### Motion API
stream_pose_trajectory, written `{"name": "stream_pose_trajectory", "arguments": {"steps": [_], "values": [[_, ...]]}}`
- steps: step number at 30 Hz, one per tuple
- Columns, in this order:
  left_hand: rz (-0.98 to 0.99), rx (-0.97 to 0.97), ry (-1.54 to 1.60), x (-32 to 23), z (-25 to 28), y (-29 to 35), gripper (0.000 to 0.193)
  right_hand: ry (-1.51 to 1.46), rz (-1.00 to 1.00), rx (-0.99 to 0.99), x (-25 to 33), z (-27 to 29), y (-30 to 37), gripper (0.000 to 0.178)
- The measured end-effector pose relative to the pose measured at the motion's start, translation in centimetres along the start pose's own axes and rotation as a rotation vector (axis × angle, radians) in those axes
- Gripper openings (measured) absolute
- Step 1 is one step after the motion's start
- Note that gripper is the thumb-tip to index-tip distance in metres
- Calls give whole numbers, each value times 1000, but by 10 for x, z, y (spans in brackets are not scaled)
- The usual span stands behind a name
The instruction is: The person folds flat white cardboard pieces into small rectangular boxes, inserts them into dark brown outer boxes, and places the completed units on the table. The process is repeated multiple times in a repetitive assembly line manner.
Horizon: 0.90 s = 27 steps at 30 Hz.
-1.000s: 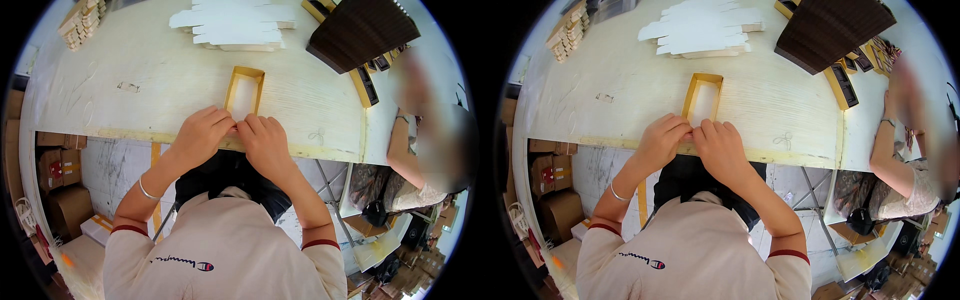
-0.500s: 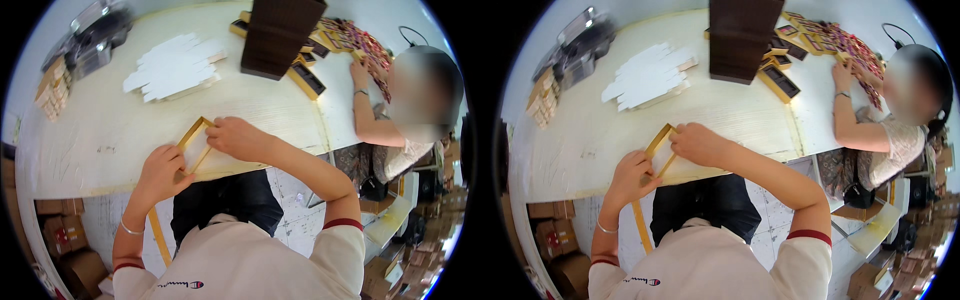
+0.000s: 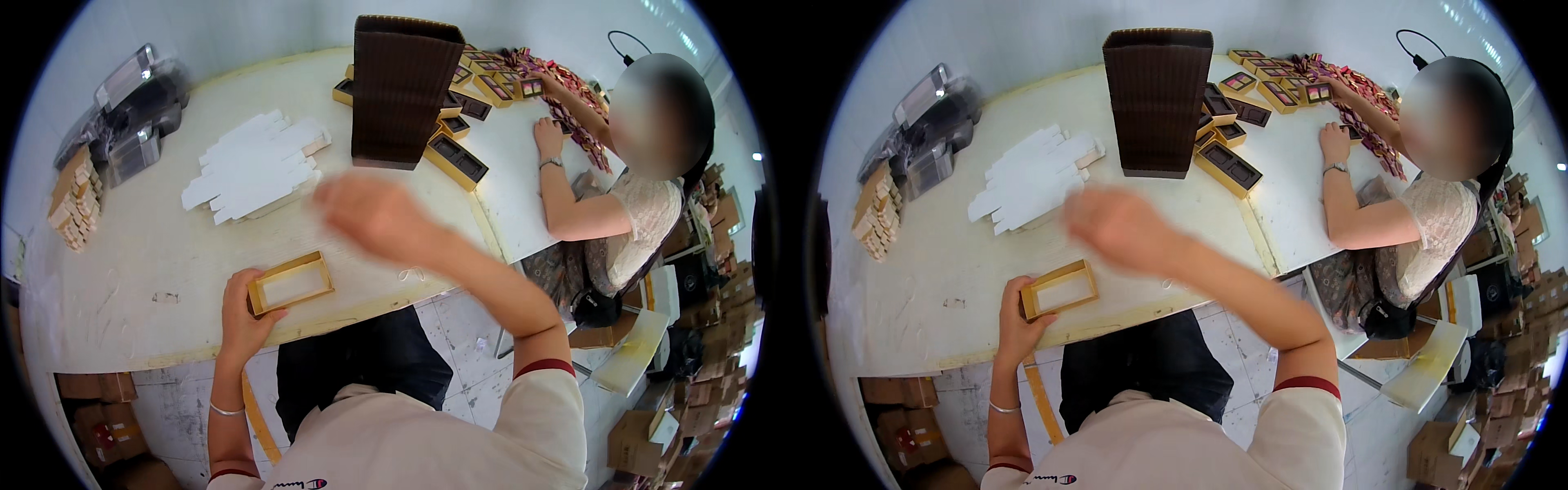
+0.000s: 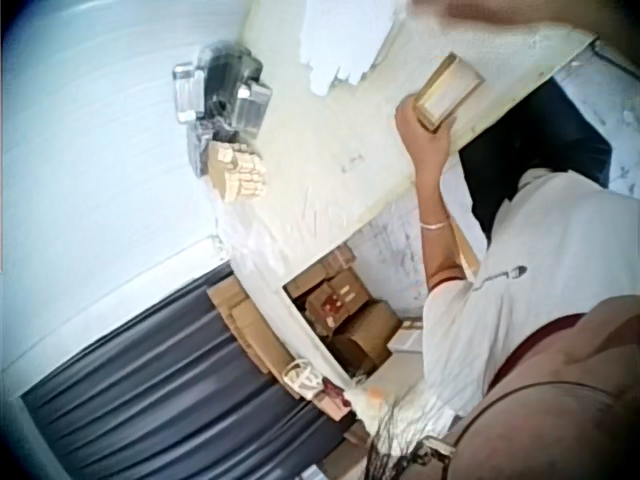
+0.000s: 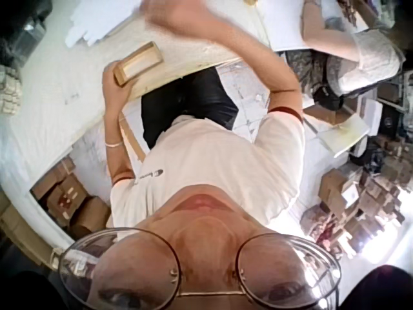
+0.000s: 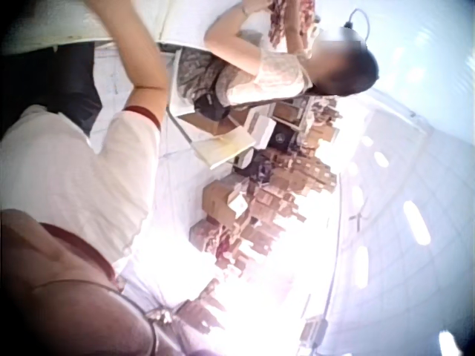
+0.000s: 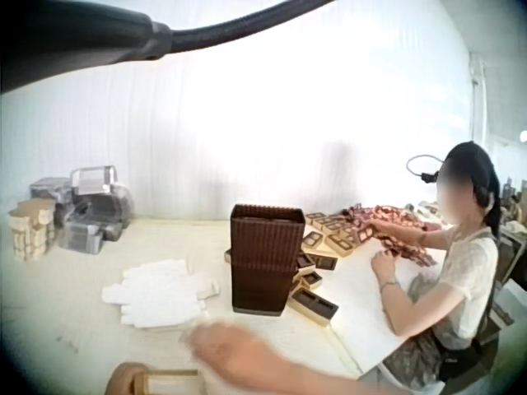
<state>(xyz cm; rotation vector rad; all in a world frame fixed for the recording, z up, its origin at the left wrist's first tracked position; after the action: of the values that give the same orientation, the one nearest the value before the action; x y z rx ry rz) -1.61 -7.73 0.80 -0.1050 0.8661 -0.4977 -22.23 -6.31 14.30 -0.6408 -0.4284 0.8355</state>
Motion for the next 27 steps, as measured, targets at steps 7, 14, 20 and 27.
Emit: {"name": "stream_pose_trajectory", "arguments": {"steps": [7,14,20,27], "values": [[4,-7,-8,-3,0,4,70,701,-133,3,-120,135,-45,16],[-128,-16,-115,-18,0,3,74,360,-392,78,-150,151,-57,16],[-64,-6,-197,-11,8,9,77,-124,-436,-464,-116,189,-55,27],[21,205,88,-25,-1,-1,89,-986,-1241,369,-30,-28,66,37]]}}
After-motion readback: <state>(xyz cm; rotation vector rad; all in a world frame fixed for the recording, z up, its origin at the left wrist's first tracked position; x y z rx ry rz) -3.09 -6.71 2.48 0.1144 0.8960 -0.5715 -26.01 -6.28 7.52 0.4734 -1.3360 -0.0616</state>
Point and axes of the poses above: each hand's wrist, its own y-axis away from the middle knuckle, its own z-axis out of the back of the hand, x = y × z, the point moved 8 cm from there along -y, towards the middle knuckle, and after that the axes turned 5 degrees about -y, right-handed, at the moved point
